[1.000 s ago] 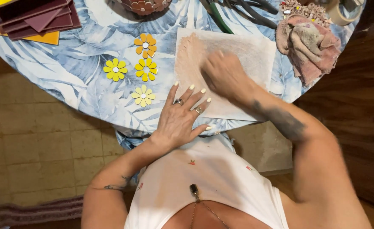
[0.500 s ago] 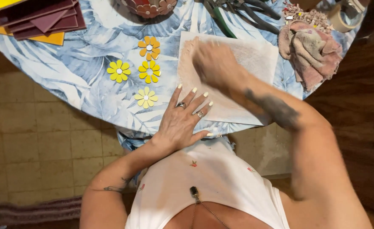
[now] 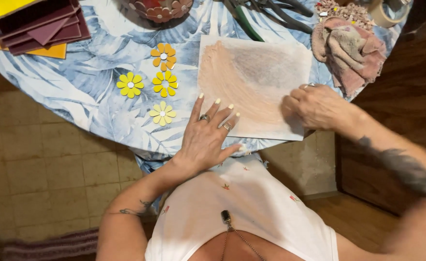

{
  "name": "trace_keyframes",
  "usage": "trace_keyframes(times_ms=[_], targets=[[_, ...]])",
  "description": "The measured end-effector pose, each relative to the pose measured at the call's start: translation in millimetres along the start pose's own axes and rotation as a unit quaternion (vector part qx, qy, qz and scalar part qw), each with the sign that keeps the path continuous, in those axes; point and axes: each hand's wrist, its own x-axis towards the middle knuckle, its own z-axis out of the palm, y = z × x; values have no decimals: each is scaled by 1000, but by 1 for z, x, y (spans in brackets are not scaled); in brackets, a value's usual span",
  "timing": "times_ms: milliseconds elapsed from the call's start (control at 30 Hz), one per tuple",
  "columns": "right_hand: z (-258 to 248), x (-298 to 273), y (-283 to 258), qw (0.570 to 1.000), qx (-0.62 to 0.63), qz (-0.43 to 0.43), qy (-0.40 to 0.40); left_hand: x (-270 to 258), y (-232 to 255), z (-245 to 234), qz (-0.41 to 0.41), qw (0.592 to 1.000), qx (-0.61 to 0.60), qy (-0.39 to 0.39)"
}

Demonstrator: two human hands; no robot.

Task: Sanding the edges of small flower-shaped mosaic tiles by rubbing them against sandpaper.

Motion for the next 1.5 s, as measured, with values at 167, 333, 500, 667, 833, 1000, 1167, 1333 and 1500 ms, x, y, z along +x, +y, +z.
trace_keyframes(times_ms=[167,333,500,667,833,1000,1167,1333,1500], targets=[[-20,42,-64,851,438,200,211,23,14,-7,-28,980,-134,144],[-42,66,-91,733,551,262,301,29,14,3,-43,957,-217,186],[-40,68,-101,683,593,276,325,36,20,-6,-59,935,-269,223],[-34,66,-103,677,602,275,322,32,16,-1,-49,940,-248,230],[-17,58,-100,657,629,288,300,29,17,4,-39,935,-262,234],[-45,64,-98,742,554,241,291,26,17,5,-19,945,-232,229],[24,21,-72,894,318,209,236,18,17,-12,25,979,-106,171],[3,16,-59,978,29,182,96,-2,3,0,13,998,-3,54],[-15,84,-66,979,121,101,132,-8,-4,6,14,1000,0,0]])
